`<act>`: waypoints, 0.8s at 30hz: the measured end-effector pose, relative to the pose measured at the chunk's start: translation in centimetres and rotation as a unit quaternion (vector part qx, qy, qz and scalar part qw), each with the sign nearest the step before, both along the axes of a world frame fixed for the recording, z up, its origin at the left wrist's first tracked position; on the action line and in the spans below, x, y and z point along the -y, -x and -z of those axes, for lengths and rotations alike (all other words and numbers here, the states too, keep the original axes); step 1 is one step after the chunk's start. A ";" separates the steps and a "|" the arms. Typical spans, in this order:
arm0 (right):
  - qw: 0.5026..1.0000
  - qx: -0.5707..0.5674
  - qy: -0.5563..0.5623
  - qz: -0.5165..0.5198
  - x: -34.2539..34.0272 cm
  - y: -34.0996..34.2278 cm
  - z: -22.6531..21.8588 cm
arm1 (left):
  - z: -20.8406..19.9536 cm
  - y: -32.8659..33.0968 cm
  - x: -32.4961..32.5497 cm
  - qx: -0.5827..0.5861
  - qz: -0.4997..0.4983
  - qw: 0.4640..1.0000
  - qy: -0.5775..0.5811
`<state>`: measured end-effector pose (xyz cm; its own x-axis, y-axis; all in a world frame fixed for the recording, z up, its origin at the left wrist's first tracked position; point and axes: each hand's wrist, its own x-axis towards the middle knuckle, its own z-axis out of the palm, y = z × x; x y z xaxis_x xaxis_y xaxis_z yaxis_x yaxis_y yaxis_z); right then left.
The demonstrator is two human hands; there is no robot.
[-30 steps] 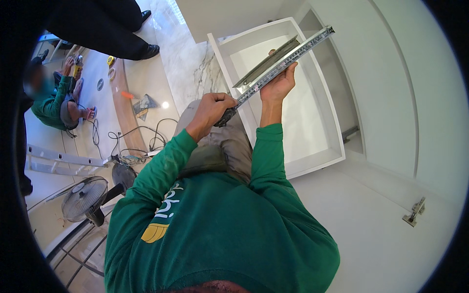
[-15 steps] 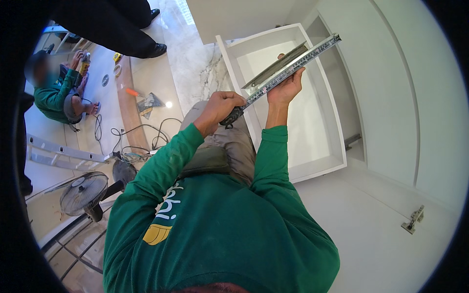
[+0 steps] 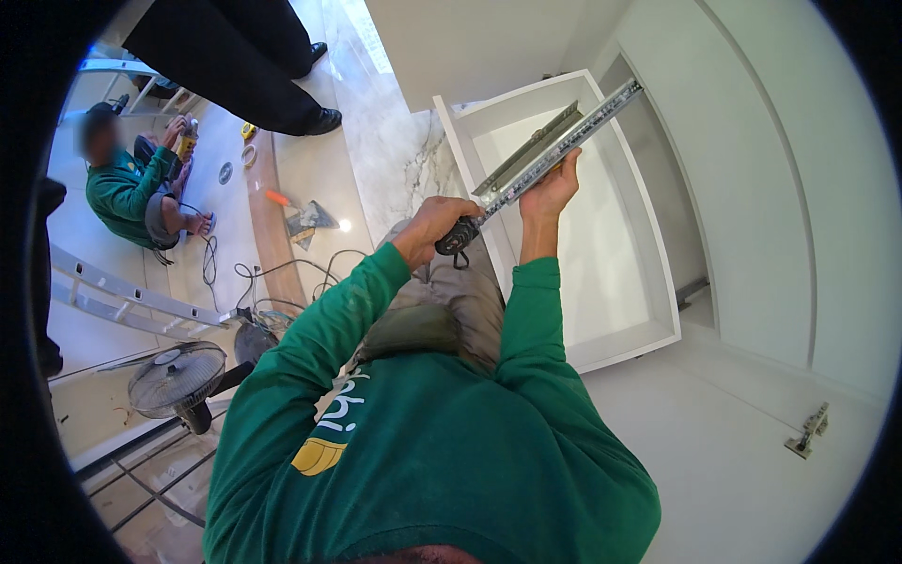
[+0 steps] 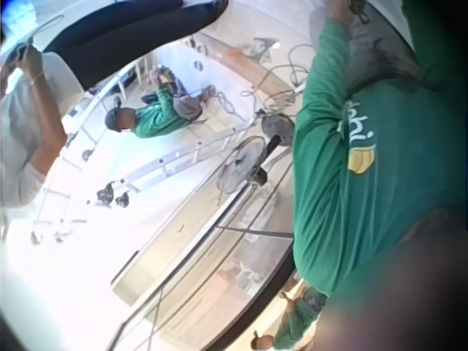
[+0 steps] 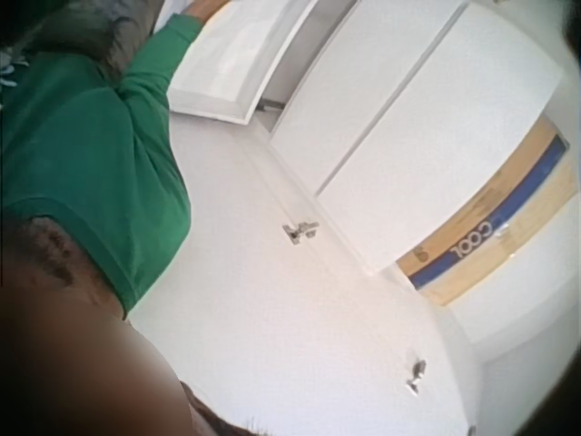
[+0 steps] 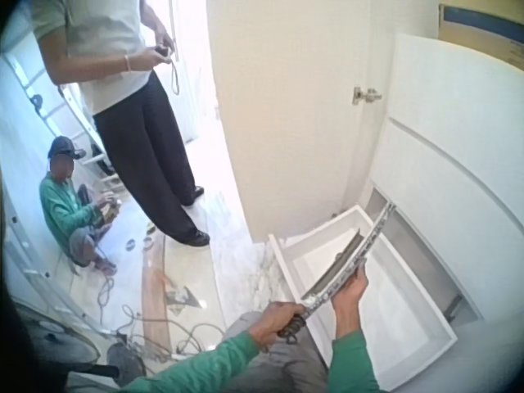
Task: The person measures and installs a white drawer into a wall cabinet. They use a tape measure to check dimensions, fit metal drawer slides, and insert the drawer box, then close the cabinet door.
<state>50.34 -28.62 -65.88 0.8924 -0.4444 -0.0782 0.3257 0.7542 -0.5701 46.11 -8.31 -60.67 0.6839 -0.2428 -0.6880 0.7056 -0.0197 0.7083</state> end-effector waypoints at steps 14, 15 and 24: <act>0.999 -0.026 -0.027 0.008 0.3 0.4 1.7 | 1.0 0.6 -3.8 0.058 -0.015 0.998 -0.002; 0.999 -0.031 -0.028 -0.001 0.4 0.5 2.0 | 1.3 0.8 -4.5 0.057 -0.019 0.998 0.001; 0.987 -0.158 0.000 -0.007 0.9 3.6 3.0 | 7.8 4.0 -10.8 0.009 -0.156 0.988 0.010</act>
